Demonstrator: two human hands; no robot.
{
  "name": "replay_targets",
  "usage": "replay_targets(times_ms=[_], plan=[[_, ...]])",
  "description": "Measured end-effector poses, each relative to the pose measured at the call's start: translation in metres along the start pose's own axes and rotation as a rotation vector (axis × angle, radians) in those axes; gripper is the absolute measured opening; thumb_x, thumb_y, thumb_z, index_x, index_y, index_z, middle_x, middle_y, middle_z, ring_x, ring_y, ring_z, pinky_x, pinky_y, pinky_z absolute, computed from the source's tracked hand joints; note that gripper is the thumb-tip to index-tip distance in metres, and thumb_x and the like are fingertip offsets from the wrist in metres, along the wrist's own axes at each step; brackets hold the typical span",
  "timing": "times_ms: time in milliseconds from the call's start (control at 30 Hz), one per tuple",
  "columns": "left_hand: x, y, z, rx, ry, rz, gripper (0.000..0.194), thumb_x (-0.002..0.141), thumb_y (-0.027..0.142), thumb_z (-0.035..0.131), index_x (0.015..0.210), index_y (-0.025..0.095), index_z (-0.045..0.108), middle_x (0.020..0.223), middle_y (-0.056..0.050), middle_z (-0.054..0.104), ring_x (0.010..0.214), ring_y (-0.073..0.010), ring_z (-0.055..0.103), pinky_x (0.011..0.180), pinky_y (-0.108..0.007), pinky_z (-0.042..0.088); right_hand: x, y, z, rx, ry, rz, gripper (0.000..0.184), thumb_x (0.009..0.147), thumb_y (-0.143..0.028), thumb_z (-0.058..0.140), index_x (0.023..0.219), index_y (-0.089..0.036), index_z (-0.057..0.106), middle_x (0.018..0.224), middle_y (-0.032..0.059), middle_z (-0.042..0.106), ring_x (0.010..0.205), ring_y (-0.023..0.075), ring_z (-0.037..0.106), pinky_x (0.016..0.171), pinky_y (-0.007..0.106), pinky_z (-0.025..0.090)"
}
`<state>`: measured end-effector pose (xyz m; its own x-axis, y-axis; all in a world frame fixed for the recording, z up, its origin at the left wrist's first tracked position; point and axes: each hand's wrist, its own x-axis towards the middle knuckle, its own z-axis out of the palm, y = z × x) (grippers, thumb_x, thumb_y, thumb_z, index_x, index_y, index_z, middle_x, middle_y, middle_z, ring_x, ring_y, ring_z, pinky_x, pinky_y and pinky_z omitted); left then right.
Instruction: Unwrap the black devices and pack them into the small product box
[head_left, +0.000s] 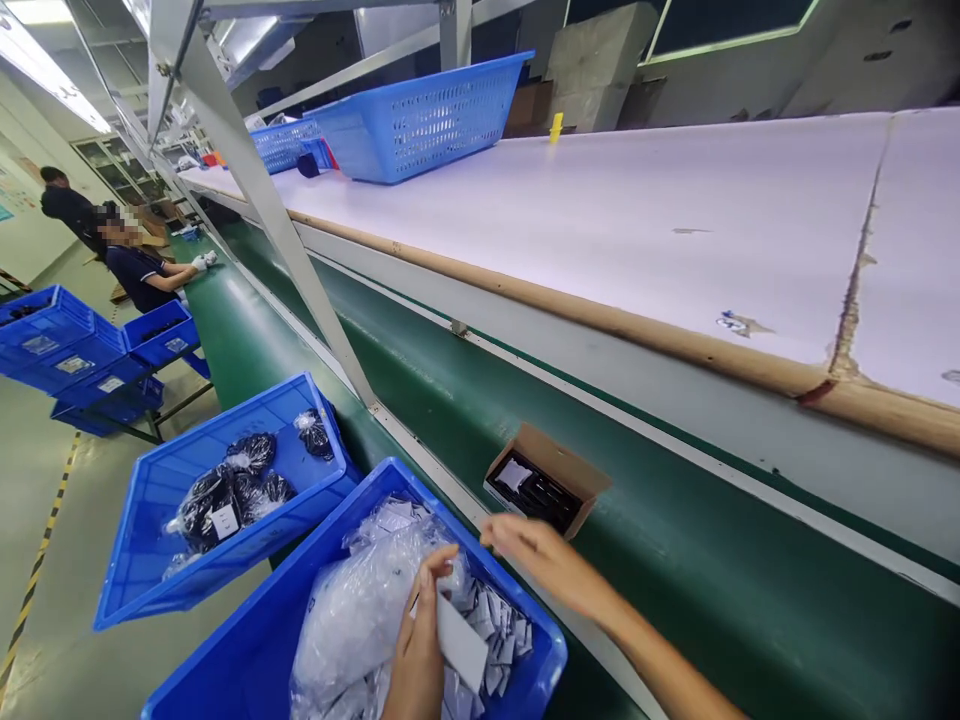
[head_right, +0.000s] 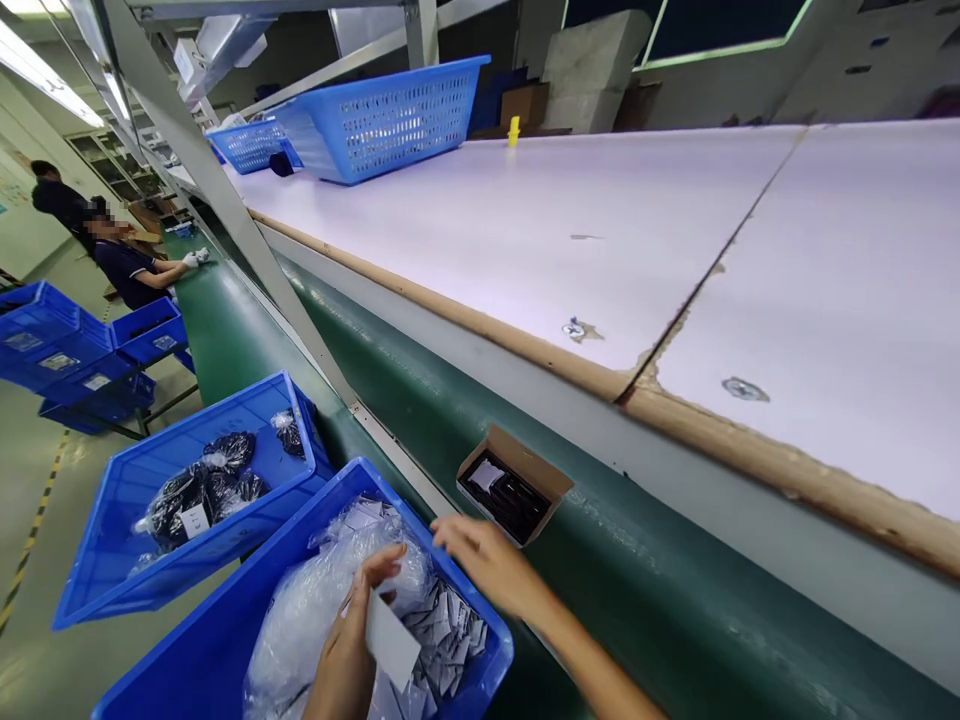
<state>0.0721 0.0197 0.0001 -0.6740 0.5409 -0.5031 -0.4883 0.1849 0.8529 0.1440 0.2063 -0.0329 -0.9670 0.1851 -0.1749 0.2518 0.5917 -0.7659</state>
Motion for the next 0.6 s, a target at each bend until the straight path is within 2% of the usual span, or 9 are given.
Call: replay_targets(times_ms=[67, 100, 133, 200, 267, 300, 400, 500, 600], plan=[[-0.007, 0.001, 0.019, 0.109, 0.028, 0.144, 0.06, 0.088, 0.068, 0.041, 0.125, 0.025, 0.06, 0.138, -0.006, 0.051, 0.137, -0.0245, 0.032, 0.117, -0.036, 0.018, -0.039, -0.031, 0.003, 0.389, -0.109, -0.103, 0.038, 0.105, -0.044, 0.036, 0.124, -0.018, 0.058, 0.098, 0.0058, 0.064, 0.086, 0.0236, 0.061, 0.073, 0.028, 0.052], [-0.012, 0.001, 0.027, 0.147, 0.016, 0.193, 0.061, 0.09, 0.067, 0.038, 0.129, 0.024, 0.056, 0.143, -0.006, 0.046, 0.14, -0.0241, 0.027, 0.119, -0.036, 0.013, -0.051, -0.038, 0.002, 0.506, -0.115, -0.12, 0.04, 0.103, -0.047, 0.04, 0.122, -0.018, 0.059, 0.095, 0.0056, 0.064, 0.084, 0.0244, 0.061, 0.072, 0.029, 0.052], [-0.017, 0.001, 0.034, 0.174, -0.017, 0.206, 0.061, 0.091, 0.064, 0.038, 0.134, 0.023, 0.052, 0.148, -0.007, 0.041, 0.142, -0.0245, 0.024, 0.12, -0.038, 0.011, -0.058, -0.04, 0.001, 0.529, -0.085, -0.121, 0.039, 0.101, -0.048, 0.043, 0.119, -0.018, 0.06, 0.095, 0.0054, 0.064, 0.085, 0.0251, 0.061, 0.073, 0.03, 0.051], [-0.031, -0.001, 0.036, 0.246, -0.098, 0.223, 0.061, 0.093, 0.057, 0.043, 0.143, 0.021, 0.041, 0.153, -0.01, 0.033, 0.143, -0.0263, 0.022, 0.12, -0.042, 0.012, -0.056, -0.022, -0.005, 0.355, 0.047, -0.058, 0.035, 0.102, -0.04, 0.04, 0.117, -0.017, 0.061, 0.1, 0.0071, 0.064, 0.091, 0.0262, 0.06, 0.08, 0.032, 0.05], [-0.047, -0.004, 0.02, 0.365, -0.161, 0.306, 0.061, 0.094, 0.047, 0.048, 0.146, 0.02, 0.033, 0.154, -0.012, 0.029, 0.142, -0.0278, 0.022, 0.119, -0.046, 0.015, -0.041, 0.017, -0.012, -0.011, 0.189, 0.132, 0.035, 0.1, -0.024, 0.035, 0.125, -0.014, 0.057, 0.112, 0.0103, 0.063, 0.101, 0.0263, 0.058, 0.087, 0.032, 0.048], [-0.055, -0.007, 0.005, 0.44, -0.176, 0.362, 0.059, 0.094, 0.043, 0.049, 0.146, 0.02, 0.033, 0.153, -0.013, 0.03, 0.142, -0.0282, 0.024, 0.118, -0.047, 0.017, -0.031, 0.04, -0.012, -0.247, 0.255, 0.315, 0.037, 0.098, -0.016, 0.033, 0.125, -0.014, 0.057, 0.116, 0.0104, 0.061, 0.104, 0.0253, 0.058, 0.091, 0.031, 0.046], [-0.077, -0.02, -0.062, 0.695, -0.099, 0.43, 0.05, 0.094, 0.036, 0.048, 0.142, 0.021, 0.039, 0.147, -0.015, 0.038, 0.138, -0.029, 0.03, 0.115, -0.049, 0.025, -0.008, 0.099, 0.001, -0.423, 0.233, 0.527, 0.04, 0.094, -0.006, 0.033, 0.128, -0.004, 0.055, 0.118, 0.0208, 0.058, 0.101, 0.0316, 0.059, 0.088, 0.039, 0.048], [-0.097, -0.043, -0.141, 0.989, 0.056, 0.315, 0.046, 0.092, 0.035, 0.049, 0.136, 0.02, 0.046, 0.139, -0.016, 0.047, 0.131, -0.0314, 0.04, 0.11, -0.052, 0.033, -0.006, 0.128, 0.025, -0.503, 0.16, 0.59, 0.034, 0.092, -0.007, 0.04, 0.117, -0.003, 0.063, 0.105, 0.0232, 0.061, 0.091, 0.0356, 0.061, 0.077, 0.044, 0.052], [-0.113, -0.064, -0.208, 1.254, 0.148, 0.106, 0.045, 0.087, 0.034, 0.054, 0.127, 0.014, 0.054, 0.133, -0.019, 0.052, 0.124, -0.0348, 0.047, 0.105, -0.054, 0.04, -0.019, 0.133, 0.035, -0.595, 0.173, 0.575, 0.031, 0.091, -0.01, 0.042, 0.105, -0.005, 0.07, 0.111, 0.0258, 0.057, 0.097, 0.0406, 0.057, 0.079, 0.05, 0.05]])
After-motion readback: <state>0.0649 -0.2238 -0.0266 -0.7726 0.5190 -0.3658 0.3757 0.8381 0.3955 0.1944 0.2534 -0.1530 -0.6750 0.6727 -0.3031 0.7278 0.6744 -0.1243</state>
